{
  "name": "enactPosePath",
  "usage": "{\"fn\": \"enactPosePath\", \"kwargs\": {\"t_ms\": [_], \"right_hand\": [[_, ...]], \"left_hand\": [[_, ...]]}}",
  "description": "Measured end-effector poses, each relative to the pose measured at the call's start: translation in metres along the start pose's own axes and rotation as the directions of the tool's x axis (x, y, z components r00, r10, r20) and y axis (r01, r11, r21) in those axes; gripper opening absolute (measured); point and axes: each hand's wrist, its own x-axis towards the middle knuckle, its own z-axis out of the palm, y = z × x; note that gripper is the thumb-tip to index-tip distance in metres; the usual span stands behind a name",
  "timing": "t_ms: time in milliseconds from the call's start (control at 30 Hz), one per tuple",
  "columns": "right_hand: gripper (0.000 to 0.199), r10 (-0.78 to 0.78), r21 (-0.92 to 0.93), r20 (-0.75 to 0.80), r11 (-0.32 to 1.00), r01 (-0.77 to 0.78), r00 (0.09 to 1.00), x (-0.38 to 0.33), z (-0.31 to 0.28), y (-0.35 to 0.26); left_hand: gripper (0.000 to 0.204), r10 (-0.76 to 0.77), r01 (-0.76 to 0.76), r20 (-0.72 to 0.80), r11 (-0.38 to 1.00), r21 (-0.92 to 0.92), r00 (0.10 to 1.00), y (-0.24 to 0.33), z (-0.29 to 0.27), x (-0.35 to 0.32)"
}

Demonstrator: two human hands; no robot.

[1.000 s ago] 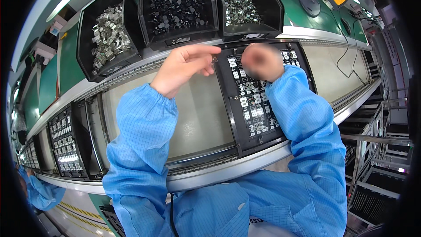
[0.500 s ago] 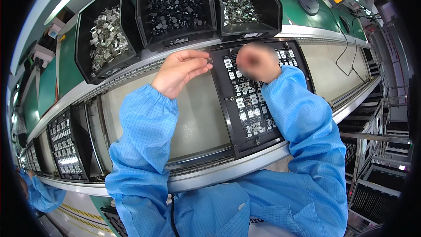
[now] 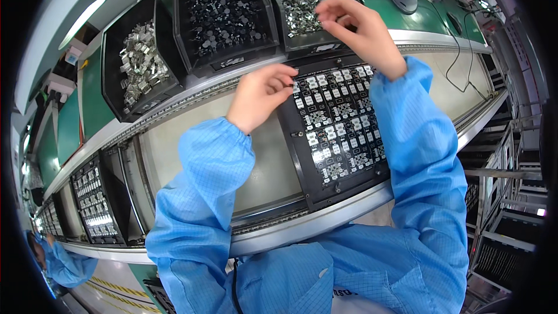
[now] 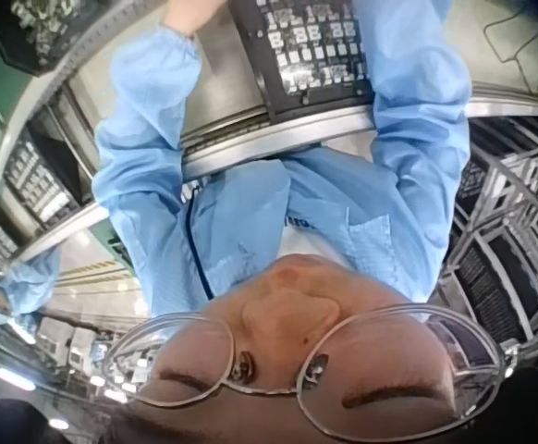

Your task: Assembling electronic components onto printed circuit boards arranged on a tray at a production station.

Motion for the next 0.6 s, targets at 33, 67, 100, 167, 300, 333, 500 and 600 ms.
{"fn": "enactPosePath", "kwargs": {"t_ms": [33,67,100,167,300,333,500,600], "right_hand": [[0.022,-0.010,-0.039,0.045,0.999,0.012,0.999,0.007,0.003,0.008],[0.022,-0.020,-0.079,0.090,0.997,0.027,0.996,0.014,0.004,0.015],[0.024,-0.008,-0.128,0.144,0.991,0.026,0.990,0.021,0.006,0.026],[0.025,-0.116,-0.282,0.166,0.946,0.160,0.979,0.028,0.014,0.048],[0.029,-0.050,-0.418,0.303,0.891,0.180,0.952,0.038,0.024,0.065],[0.030,0.047,-0.422,0.347,0.900,0.111,0.937,0.040,0.024,0.067],[0.030,0.175,-0.401,0.407,0.916,0.004,0.896,0.043,0.026,0.075],[0.029,0.144,-0.406,0.412,0.913,0.040,0.900,0.043,0.025,0.079]], "left_hand": [[0.033,0.039,-0.041,0.023,0.993,0.114,0.999,0.003,0.004,0.003],[0.033,0.039,-0.042,0.029,0.992,0.116,0.999,0.007,0.008,0.005],[0.035,0.108,-0.124,0.076,0.956,0.264,0.991,0.010,0.012,0.008],[0.040,0.209,-0.257,0.155,0.859,0.443,0.966,0.008,0.015,0.014],[0.043,0.253,-0.313,0.186,0.811,0.494,0.949,-0.002,0.015,0.029],[0.042,0.243,-0.311,0.198,0.809,0.498,0.950,-0.001,0.015,0.033],[0.042,0.134,-0.260,0.260,0.798,0.544,0.956,0.001,0.005,0.039],[0.041,0.164,-0.299,0.282,0.782,0.547,0.945,0.002,0.004,0.039]]}}
